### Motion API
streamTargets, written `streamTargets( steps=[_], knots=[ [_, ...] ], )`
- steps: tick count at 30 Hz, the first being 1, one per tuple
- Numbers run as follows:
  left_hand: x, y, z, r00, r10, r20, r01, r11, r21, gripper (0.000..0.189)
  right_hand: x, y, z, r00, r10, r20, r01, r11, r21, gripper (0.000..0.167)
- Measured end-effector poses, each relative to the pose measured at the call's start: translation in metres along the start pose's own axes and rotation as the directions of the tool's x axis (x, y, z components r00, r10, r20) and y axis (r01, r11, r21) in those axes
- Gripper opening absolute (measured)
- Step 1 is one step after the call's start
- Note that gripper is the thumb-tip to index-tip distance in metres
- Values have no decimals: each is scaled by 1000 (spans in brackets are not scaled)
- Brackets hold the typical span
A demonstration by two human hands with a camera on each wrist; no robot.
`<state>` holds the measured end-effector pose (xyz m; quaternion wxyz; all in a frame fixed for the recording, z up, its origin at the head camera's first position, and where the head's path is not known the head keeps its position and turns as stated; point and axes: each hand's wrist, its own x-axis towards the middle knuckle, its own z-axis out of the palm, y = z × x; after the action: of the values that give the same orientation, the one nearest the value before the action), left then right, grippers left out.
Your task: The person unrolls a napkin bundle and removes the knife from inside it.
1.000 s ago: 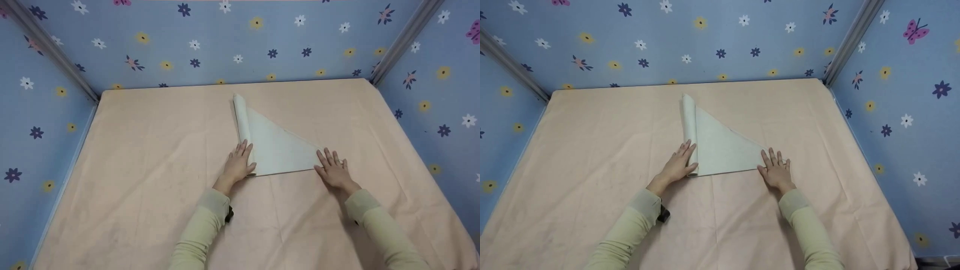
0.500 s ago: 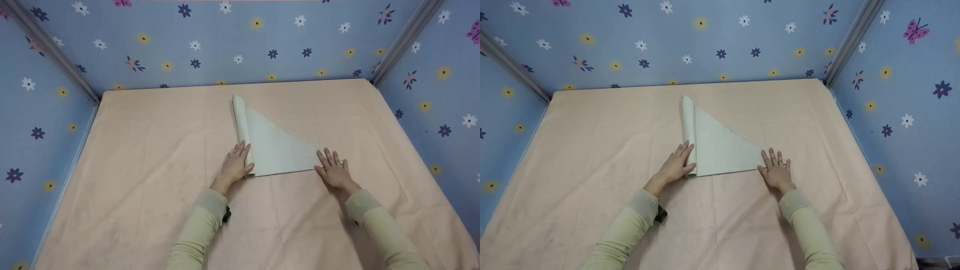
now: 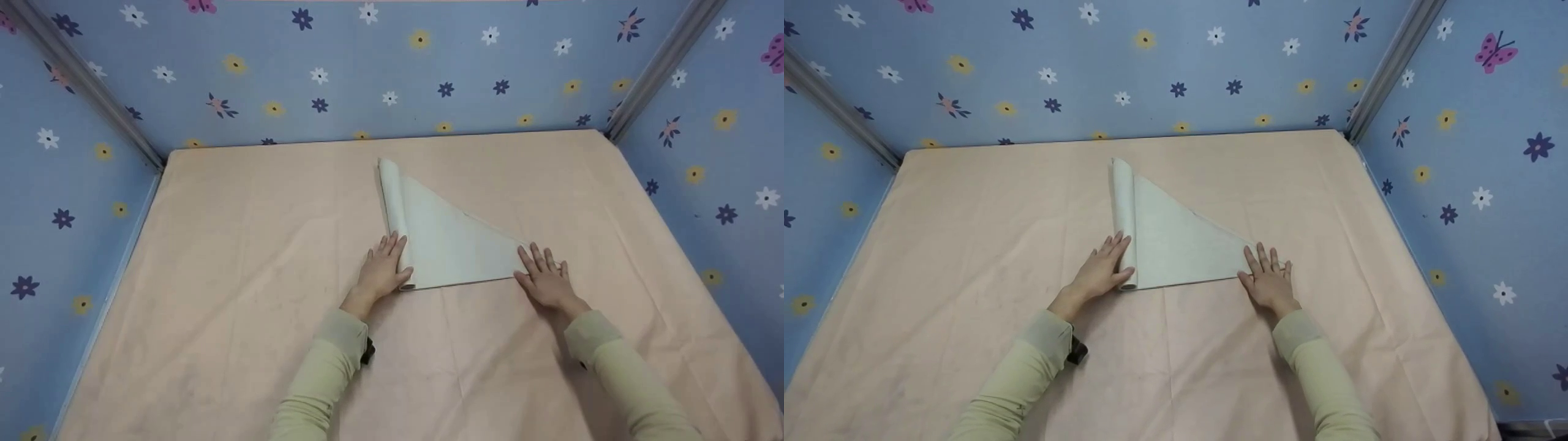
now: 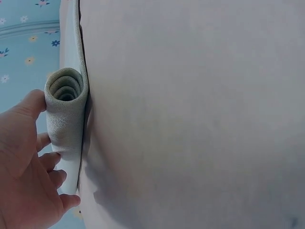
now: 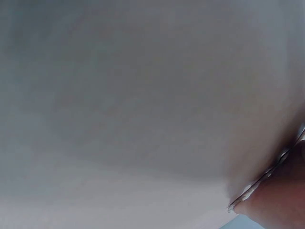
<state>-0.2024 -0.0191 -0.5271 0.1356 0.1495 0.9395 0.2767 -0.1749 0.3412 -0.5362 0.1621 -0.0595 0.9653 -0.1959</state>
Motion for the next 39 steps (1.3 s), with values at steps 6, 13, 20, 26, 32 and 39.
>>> streamTargets(
  steps=[6,13,20,26,32,39],
  knots=[
    [-1,-3,-1,1000,-2,5,2,1000,1,71,0,0,0,1000,-2,-4,2,1000,18,66],
    [-2,-6,-2,1000,-19,5,19,1000,-7,71,1,0,1,1000,2,2,-2,1000,18,65],
    [-5,-9,-4,1000,-12,9,12,1000,2,71,0,0,0,1000,-4,13,4,1000,28,65],
    [-6,-11,-5,1000,-15,15,15,1000,-3,71,0,1,0,1000,-10,21,9,1000,18,67],
    [-7,-12,-6,1000,-27,13,27,1000,1,71,1,2,0,1000,-5,27,5,1000,17,68],
    [-9,-8,-9,1000,-22,-1,22,999,29,70,1,1,0,1000,-1,19,1,1000,8,67]
  ],
)
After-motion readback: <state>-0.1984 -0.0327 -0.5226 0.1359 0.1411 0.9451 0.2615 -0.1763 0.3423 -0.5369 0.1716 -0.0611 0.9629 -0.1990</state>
